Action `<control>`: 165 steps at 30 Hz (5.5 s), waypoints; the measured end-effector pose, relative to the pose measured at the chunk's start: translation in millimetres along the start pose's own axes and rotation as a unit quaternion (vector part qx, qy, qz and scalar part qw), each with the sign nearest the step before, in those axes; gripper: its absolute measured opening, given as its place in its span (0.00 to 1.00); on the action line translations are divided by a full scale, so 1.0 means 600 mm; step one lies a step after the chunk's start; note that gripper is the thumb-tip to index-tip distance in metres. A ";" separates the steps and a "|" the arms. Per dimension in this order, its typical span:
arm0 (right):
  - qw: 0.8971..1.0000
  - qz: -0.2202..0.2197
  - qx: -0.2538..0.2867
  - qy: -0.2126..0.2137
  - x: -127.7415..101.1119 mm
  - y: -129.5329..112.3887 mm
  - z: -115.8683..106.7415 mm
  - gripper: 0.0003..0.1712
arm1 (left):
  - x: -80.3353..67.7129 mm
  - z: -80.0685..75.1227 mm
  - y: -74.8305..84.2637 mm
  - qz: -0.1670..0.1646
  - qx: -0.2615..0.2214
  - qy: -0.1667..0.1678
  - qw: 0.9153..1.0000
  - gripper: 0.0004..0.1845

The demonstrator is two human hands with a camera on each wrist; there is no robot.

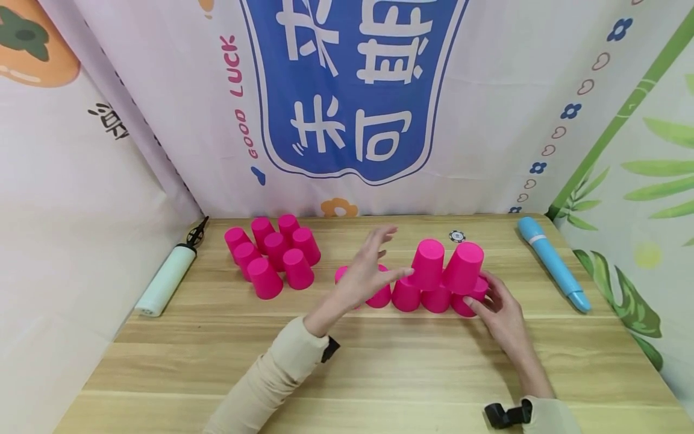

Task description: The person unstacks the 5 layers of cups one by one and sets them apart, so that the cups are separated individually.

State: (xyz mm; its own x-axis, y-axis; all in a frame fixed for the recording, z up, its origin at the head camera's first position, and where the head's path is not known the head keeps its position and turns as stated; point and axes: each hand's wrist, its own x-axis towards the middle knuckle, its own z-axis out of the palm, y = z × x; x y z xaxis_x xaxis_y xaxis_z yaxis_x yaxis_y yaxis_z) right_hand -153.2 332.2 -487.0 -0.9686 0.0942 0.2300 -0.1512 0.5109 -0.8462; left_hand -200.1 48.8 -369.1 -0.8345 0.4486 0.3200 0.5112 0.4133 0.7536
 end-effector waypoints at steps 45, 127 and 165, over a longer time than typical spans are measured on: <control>1.000 0.020 0.008 -0.009 0.002 -0.003 0.000 0.40 | -0.089 -0.064 0.009 -0.013 -0.002 0.080 0.997 0.32; 1.000 0.014 0.012 0.001 0.001 -0.003 -0.003 0.39 | -0.183 -0.259 -0.125 -0.252 0.263 -0.068 0.929 0.33; 1.000 -0.005 0.020 -0.006 -0.003 -0.002 0.002 0.39 | 0.056 0.107 0.051 -0.057 -0.037 -0.058 0.996 0.49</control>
State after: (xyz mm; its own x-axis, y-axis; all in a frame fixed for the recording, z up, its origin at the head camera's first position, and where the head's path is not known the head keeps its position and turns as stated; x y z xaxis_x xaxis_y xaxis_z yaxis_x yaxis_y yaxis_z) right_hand -151.7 330.4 -486.7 -0.9693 0.0778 0.2332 -0.1692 0.4771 -0.8624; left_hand -199.1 127.2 -371.9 -0.8540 0.4935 0.1648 0.3950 0.4087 0.8228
